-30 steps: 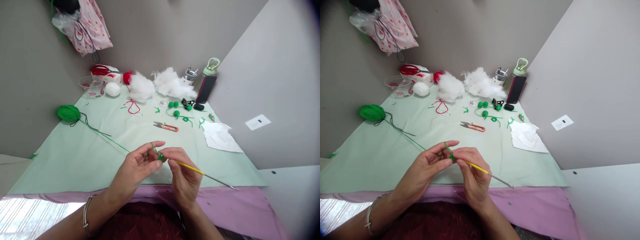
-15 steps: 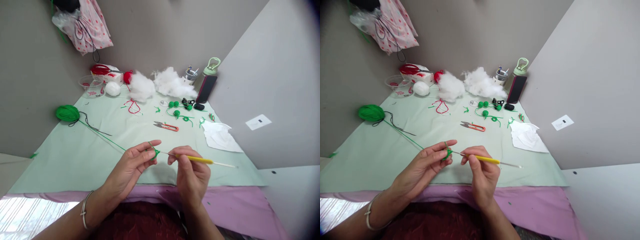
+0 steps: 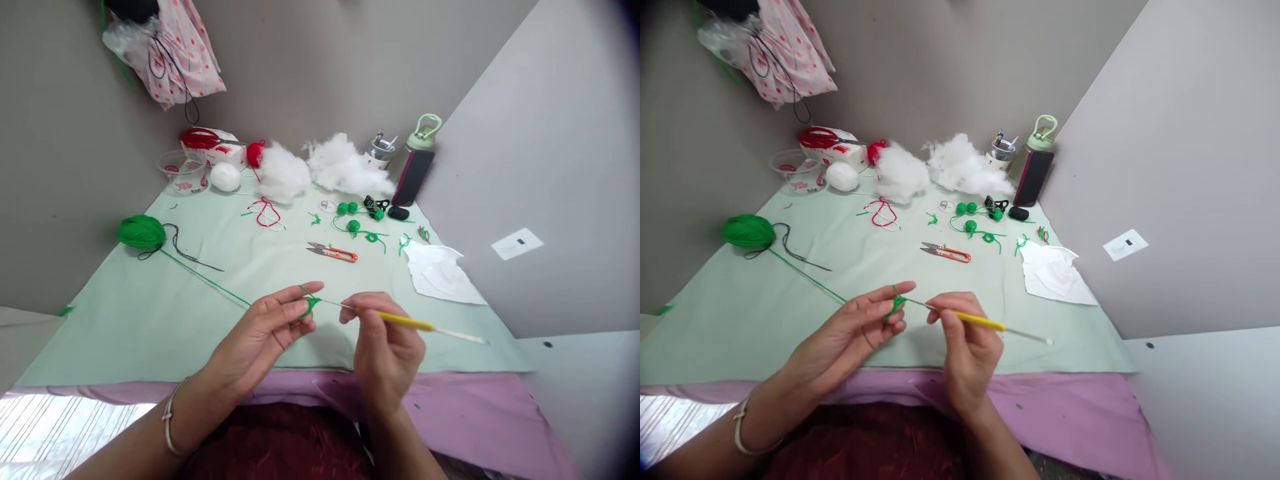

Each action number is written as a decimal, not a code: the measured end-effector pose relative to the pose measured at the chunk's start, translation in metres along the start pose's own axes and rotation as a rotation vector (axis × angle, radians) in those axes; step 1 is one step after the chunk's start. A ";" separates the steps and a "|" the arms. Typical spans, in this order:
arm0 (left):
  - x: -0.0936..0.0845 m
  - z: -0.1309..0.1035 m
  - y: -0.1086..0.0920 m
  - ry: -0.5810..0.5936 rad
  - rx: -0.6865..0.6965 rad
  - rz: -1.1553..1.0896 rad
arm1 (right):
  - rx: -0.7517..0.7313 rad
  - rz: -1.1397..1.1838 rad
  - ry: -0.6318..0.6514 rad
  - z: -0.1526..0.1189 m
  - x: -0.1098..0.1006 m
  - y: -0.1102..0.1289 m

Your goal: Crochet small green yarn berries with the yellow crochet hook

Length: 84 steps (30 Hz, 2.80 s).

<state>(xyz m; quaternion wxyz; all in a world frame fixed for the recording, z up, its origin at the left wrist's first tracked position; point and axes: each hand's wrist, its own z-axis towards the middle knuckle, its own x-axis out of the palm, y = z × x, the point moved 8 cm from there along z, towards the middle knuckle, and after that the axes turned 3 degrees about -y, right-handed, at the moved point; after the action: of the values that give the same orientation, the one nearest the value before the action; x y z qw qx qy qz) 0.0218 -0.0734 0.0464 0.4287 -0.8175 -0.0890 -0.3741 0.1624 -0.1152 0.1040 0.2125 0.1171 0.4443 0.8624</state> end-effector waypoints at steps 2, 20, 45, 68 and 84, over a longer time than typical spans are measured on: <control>-0.002 -0.001 -0.007 -0.033 0.082 0.056 | 0.127 0.137 0.009 0.004 0.000 -0.007; 0.001 -0.006 -0.012 -0.052 0.139 0.232 | 0.378 0.401 0.102 0.001 0.012 -0.028; 0.007 -0.008 -0.014 -0.032 0.225 0.209 | 0.054 0.103 0.168 0.000 0.019 0.002; 0.003 -0.006 -0.010 -0.094 0.159 0.085 | -0.315 -0.311 0.149 -0.018 0.024 0.016; -0.005 -0.013 -0.021 -0.122 0.264 0.258 | 0.278 0.303 0.137 -0.004 0.036 -0.020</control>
<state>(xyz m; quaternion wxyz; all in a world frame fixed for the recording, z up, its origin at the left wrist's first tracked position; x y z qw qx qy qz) 0.0013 -0.0690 0.0608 0.5705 -0.7800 -0.0575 -0.2507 0.1342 -0.0903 0.0858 0.0315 0.1521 0.5495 0.8209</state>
